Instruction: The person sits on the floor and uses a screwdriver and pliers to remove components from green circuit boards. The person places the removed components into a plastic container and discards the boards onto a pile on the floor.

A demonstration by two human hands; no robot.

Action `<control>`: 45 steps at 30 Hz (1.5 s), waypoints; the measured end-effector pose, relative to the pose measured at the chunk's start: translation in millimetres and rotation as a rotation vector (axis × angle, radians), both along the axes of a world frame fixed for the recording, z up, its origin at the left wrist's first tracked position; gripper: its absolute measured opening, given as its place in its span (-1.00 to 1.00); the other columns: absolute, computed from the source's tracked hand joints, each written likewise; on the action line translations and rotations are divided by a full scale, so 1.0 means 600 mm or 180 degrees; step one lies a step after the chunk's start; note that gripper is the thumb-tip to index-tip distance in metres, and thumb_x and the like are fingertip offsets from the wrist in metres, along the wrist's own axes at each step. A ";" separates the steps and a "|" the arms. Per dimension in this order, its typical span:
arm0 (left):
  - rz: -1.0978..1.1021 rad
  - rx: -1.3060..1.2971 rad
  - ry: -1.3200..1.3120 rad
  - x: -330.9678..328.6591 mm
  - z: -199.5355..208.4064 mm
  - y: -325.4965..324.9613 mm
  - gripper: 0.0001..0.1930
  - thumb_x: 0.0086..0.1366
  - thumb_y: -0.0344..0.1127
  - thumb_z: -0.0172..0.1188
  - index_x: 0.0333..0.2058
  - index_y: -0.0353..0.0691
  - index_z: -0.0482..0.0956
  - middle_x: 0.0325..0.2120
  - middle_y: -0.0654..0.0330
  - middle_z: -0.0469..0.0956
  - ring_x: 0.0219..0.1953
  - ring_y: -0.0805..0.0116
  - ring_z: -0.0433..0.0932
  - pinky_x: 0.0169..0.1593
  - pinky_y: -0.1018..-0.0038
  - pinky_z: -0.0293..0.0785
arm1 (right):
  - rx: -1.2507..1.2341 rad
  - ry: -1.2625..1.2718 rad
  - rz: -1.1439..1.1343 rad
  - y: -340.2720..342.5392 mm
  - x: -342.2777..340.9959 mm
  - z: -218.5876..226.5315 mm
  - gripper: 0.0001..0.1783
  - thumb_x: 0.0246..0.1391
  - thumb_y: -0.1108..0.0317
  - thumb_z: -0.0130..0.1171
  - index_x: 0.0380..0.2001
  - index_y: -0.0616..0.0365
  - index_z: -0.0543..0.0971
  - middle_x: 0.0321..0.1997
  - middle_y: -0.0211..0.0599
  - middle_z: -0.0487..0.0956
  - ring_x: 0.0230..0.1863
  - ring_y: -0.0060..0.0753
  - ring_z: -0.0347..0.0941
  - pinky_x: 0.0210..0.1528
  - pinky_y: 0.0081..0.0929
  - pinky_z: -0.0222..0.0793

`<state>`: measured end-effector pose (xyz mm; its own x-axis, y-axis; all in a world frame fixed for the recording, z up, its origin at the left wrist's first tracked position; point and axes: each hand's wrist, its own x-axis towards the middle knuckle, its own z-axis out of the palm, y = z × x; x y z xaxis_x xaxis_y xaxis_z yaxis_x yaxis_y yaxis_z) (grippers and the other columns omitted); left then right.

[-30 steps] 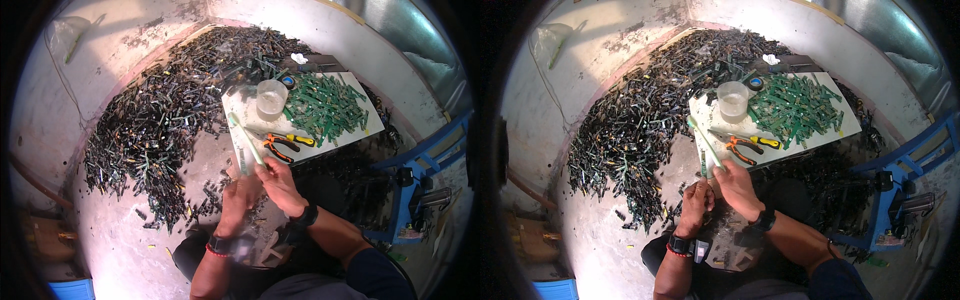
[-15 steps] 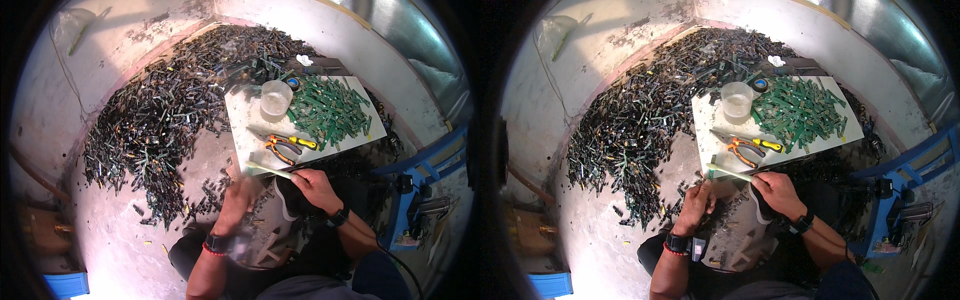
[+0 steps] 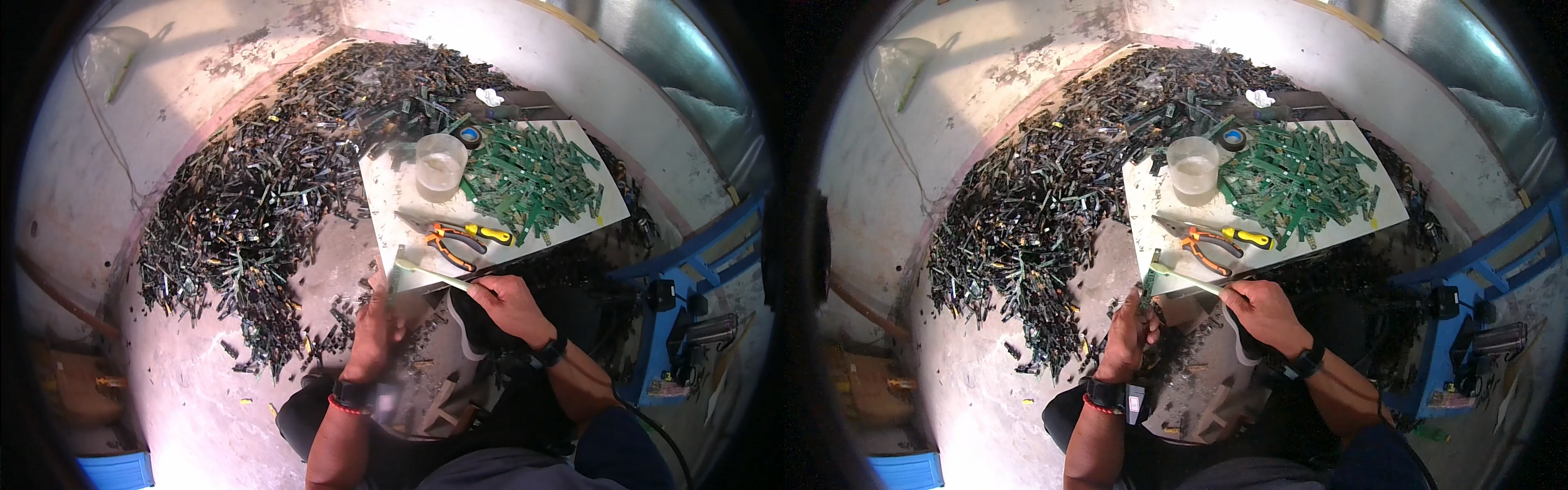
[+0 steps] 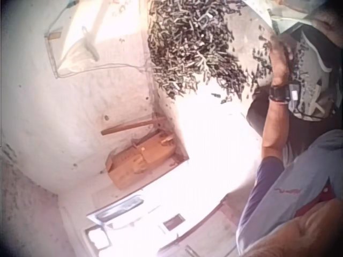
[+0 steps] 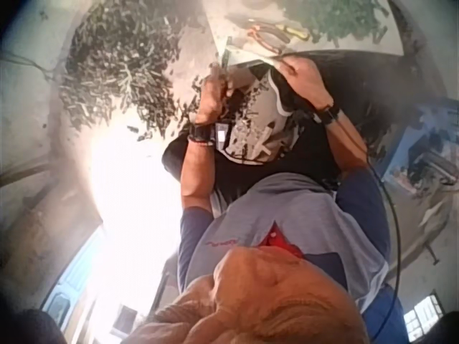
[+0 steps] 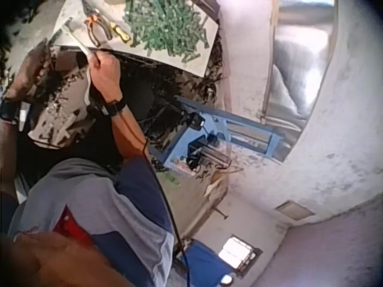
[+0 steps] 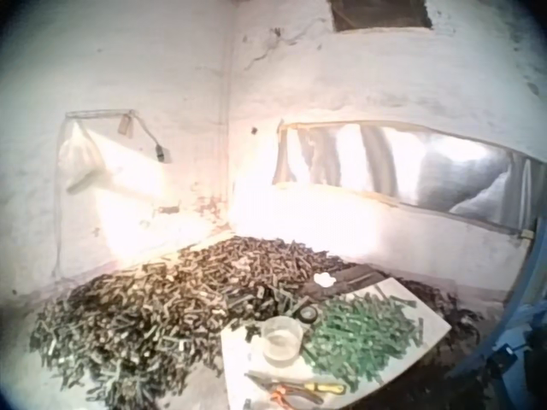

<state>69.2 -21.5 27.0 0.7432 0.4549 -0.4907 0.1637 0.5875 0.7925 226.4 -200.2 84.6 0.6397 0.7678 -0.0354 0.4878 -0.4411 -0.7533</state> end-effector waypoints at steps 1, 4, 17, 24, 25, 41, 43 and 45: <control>0.0021 -0.0104 -0.0054 -0.002 -0.004 0.002 -0.60 0.39 0.03 -0.09 -0.42 -0.21 0.40 -0.63 0.32 0.26 -0.63 0.51 0.23 -0.58 0.56 0.14 | -0.0041 0.0136 0.0013 0.000 -0.001 0.002 -0.74 0.13 0.23 0.10 -0.37 0.24 0.57 -0.56 0.00 0.43 -0.54 0.04 0.35 -0.47 -0.28 0.27; 0.0090 -0.0403 -0.0107 0.000 0.001 0.003 -0.63 0.39 0.01 -0.09 -0.39 -0.20 0.38 -0.63 0.34 0.21 -0.61 0.50 0.19 -0.56 0.56 0.14 | 0.0089 0.0418 0.0158 -0.001 0.001 -0.002 -0.73 0.13 0.21 0.11 -0.31 0.23 0.58 -0.56 -0.01 0.45 -0.56 -0.02 0.35 -0.47 -0.33 0.28; 0.0473 -0.1244 -0.0392 0.009 0.001 0.001 -0.72 0.39 -0.01 -0.08 -0.34 -0.09 0.30 -0.57 0.37 0.21 -0.60 0.50 0.20 -0.55 0.57 0.16 | 0.0057 0.0597 0.0233 -0.001 0.005 -0.001 -0.74 0.12 0.25 0.11 -0.36 0.28 0.57 -0.57 0.00 0.44 -0.58 -0.06 0.36 -0.48 -0.36 0.28; 0.0419 -0.1280 -0.0491 0.012 -0.003 0.000 -0.74 0.37 -0.03 -0.05 -0.31 -0.09 0.33 -0.56 0.38 0.22 -0.59 0.51 0.20 -0.57 0.57 0.15 | 0.0286 -0.0020 -0.0118 0.005 0.001 -0.002 -0.74 0.12 0.28 0.11 -0.46 0.29 0.53 -0.56 0.02 0.42 -0.55 0.02 0.37 -0.49 -0.34 0.27; 0.0423 -0.1280 -0.0478 0.013 -0.002 0.001 -0.74 0.37 -0.03 -0.03 -0.30 -0.09 0.33 -0.56 0.38 0.22 -0.59 0.52 0.20 -0.57 0.58 0.15 | 0.0236 -0.0035 -0.0178 0.004 0.002 -0.003 -0.75 0.12 0.28 0.12 -0.46 0.29 0.53 -0.56 0.03 0.42 -0.55 0.01 0.37 -0.49 -0.34 0.27; 0.0489 -0.1416 -0.0587 0.007 0.007 0.003 -0.77 0.31 -0.10 0.08 -0.24 -0.08 0.33 -0.57 0.39 0.20 -0.58 0.55 0.20 -0.57 0.63 0.15 | 0.0297 0.0177 -0.0192 -0.006 0.013 -0.008 -0.76 0.13 0.27 0.11 -0.35 0.26 0.58 -0.57 -0.01 0.47 -0.56 -0.07 0.43 -0.48 -0.36 0.31; 0.0533 -0.1439 -0.0557 0.008 0.009 0.003 -0.78 0.31 -0.11 0.08 -0.24 -0.08 0.33 -0.57 0.39 0.20 -0.58 0.56 0.19 -0.58 0.64 0.14 | 0.0152 0.0439 0.0025 -0.010 0.013 -0.012 -0.76 0.13 0.27 0.11 -0.35 0.26 0.59 -0.58 -0.02 0.47 -0.56 -0.11 0.43 -0.48 -0.38 0.30; 0.0512 -0.1414 -0.0518 0.010 0.011 0.002 -0.78 0.31 -0.12 0.08 -0.24 -0.08 0.33 -0.56 0.39 0.19 -0.58 0.56 0.18 -0.58 0.65 0.14 | 0.0138 0.0066 -0.0252 -0.012 0.019 -0.013 -0.76 0.12 0.27 0.12 -0.36 0.26 0.59 -0.57 -0.01 0.47 -0.56 -0.13 0.43 -0.47 -0.39 0.30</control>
